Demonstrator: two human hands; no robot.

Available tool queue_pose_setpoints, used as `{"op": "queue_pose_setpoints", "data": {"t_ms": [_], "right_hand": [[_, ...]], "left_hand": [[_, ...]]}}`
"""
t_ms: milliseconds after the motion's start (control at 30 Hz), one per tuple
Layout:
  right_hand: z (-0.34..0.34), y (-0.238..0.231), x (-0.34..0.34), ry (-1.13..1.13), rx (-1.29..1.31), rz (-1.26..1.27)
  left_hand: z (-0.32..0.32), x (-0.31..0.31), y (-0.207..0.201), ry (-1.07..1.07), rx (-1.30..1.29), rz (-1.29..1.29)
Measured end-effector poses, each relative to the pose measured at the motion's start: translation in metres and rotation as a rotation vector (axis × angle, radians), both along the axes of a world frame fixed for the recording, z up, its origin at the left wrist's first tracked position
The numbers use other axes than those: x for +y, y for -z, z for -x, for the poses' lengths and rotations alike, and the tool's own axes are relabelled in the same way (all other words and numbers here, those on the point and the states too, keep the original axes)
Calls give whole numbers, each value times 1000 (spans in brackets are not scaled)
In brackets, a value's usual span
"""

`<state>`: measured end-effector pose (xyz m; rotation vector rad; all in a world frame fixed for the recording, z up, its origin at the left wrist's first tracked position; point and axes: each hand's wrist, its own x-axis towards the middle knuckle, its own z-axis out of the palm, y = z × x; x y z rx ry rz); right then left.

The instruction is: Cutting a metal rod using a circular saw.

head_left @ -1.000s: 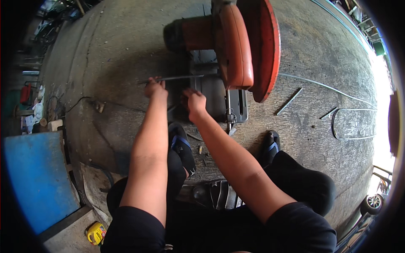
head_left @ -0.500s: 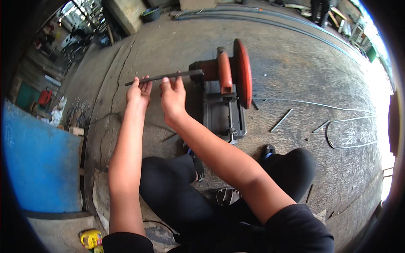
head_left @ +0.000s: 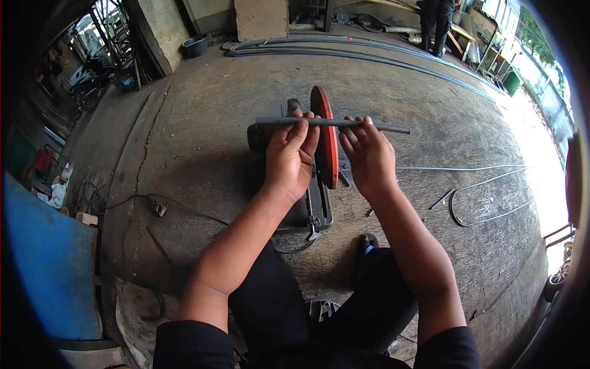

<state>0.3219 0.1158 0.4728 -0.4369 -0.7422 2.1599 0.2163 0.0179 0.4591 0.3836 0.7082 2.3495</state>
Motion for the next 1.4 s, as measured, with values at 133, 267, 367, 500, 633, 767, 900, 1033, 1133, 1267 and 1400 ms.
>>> {"op": "queue_pose_setpoints", "data": {"t_ms": [133,267,367,500,633,767,900,1033,1133,1267,1400], "right_hand": [[-5,-6,10,-86,-3,-56],[2,3,9,-127,-14,-89],[9,6,12,-122,-20,-121],[14,7,11,-111,-6,-116],[14,4,11,-158,-43,6],[12,14,16,-141,24,87],[2,-1,16,-318,-252,79],[-7,-13,-1,69,-639,-1062],[-1,4,7,218,-588,-1371],[5,14,29,-144,-685,-1223],[9,41,37,92,-596,-1041]], "left_hand": [[16,6,9,79,-61,33],[13,-2,1,96,39,65],[24,-4,9,99,17,179],[19,-7,7,116,48,68],[15,-2,5,63,84,104],[10,4,6,13,-88,138],[13,4,13,-137,-21,252],[13,4,20,-221,211,288],[6,13,19,-179,428,338],[12,28,5,-145,605,426],[44,50,-6,-214,927,557]]}}
